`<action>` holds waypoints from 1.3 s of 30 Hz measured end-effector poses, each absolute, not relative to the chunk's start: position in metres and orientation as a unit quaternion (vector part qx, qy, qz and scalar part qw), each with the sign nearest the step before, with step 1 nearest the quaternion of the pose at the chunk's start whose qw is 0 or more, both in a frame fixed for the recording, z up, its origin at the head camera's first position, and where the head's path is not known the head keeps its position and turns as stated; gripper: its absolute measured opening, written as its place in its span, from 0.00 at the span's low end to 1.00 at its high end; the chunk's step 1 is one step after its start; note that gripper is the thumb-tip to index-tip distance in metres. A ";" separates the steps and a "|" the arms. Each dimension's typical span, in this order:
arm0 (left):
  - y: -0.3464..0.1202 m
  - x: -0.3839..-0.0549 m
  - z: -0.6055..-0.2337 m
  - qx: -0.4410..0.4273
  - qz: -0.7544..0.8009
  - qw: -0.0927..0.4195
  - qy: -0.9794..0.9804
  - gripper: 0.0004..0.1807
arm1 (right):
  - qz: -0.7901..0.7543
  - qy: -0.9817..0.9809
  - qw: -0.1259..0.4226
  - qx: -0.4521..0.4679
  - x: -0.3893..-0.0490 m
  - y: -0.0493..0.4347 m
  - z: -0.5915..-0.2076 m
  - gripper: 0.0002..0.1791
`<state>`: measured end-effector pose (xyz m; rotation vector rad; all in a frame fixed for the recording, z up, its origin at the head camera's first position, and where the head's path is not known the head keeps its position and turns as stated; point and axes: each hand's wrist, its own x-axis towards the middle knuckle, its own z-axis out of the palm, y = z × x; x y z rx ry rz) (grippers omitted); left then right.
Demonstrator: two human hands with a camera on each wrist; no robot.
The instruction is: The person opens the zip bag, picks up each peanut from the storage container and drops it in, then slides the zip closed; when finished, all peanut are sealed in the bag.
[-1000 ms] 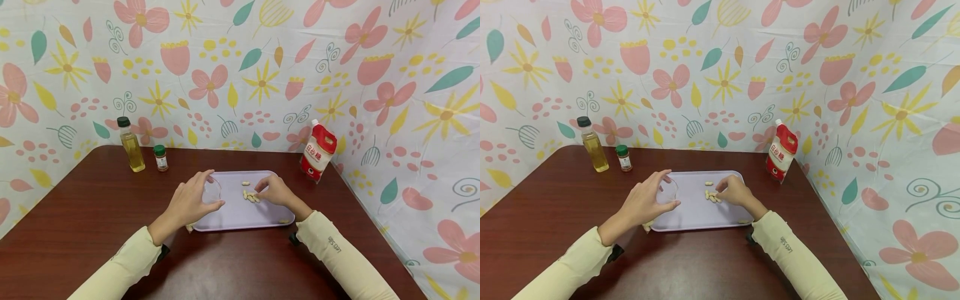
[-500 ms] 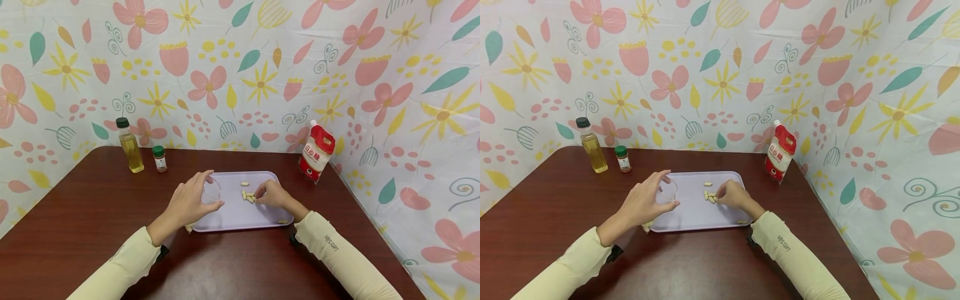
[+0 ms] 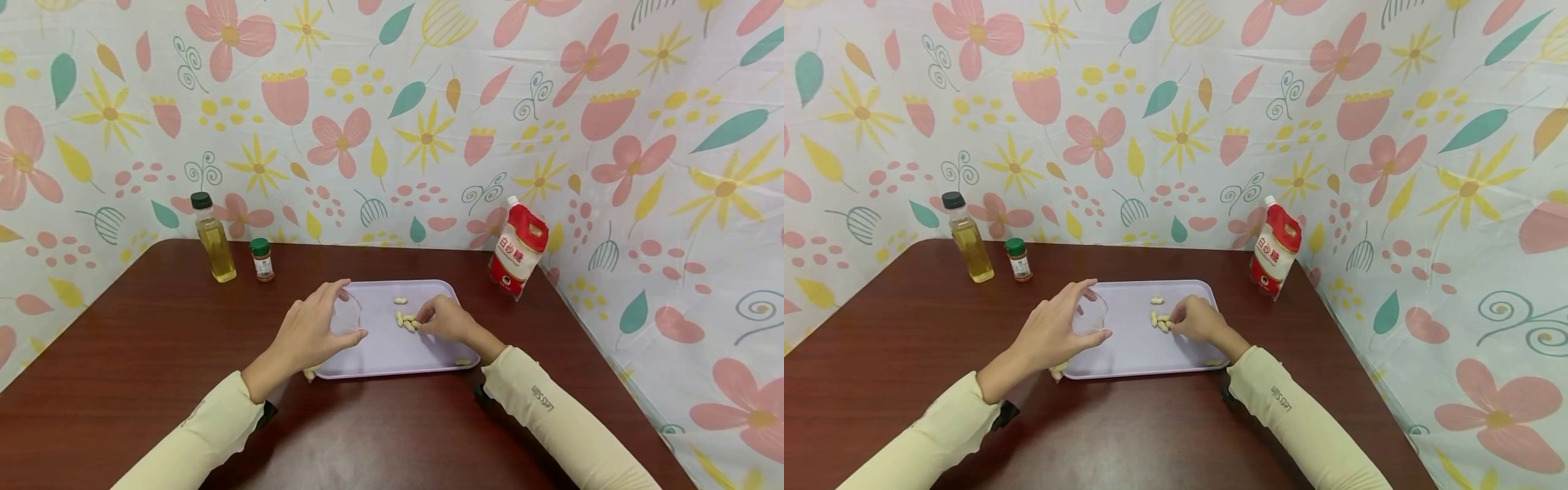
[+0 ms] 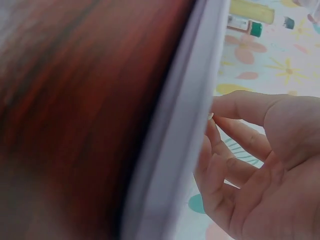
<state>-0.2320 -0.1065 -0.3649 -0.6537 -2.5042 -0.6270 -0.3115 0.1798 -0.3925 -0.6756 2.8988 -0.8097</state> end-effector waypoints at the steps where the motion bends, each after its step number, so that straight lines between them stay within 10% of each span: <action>1: -0.107 -0.232 -0.365 -0.238 -0.228 0.237 -0.914 0.47 | -0.264 0.938 0.025 -0.222 -0.311 0.180 -0.391 0.03; 21: -0.106 -0.233 -0.365 -0.242 -0.230 0.228 -0.915 0.48 | -0.328 0.902 -0.072 -0.271 -0.283 0.147 -0.352 0.02; 39: -0.105 -0.232 -0.366 -0.245 -0.227 0.231 -0.914 0.48 | -0.394 0.869 -0.051 -0.295 -0.260 0.104 -0.314 0.04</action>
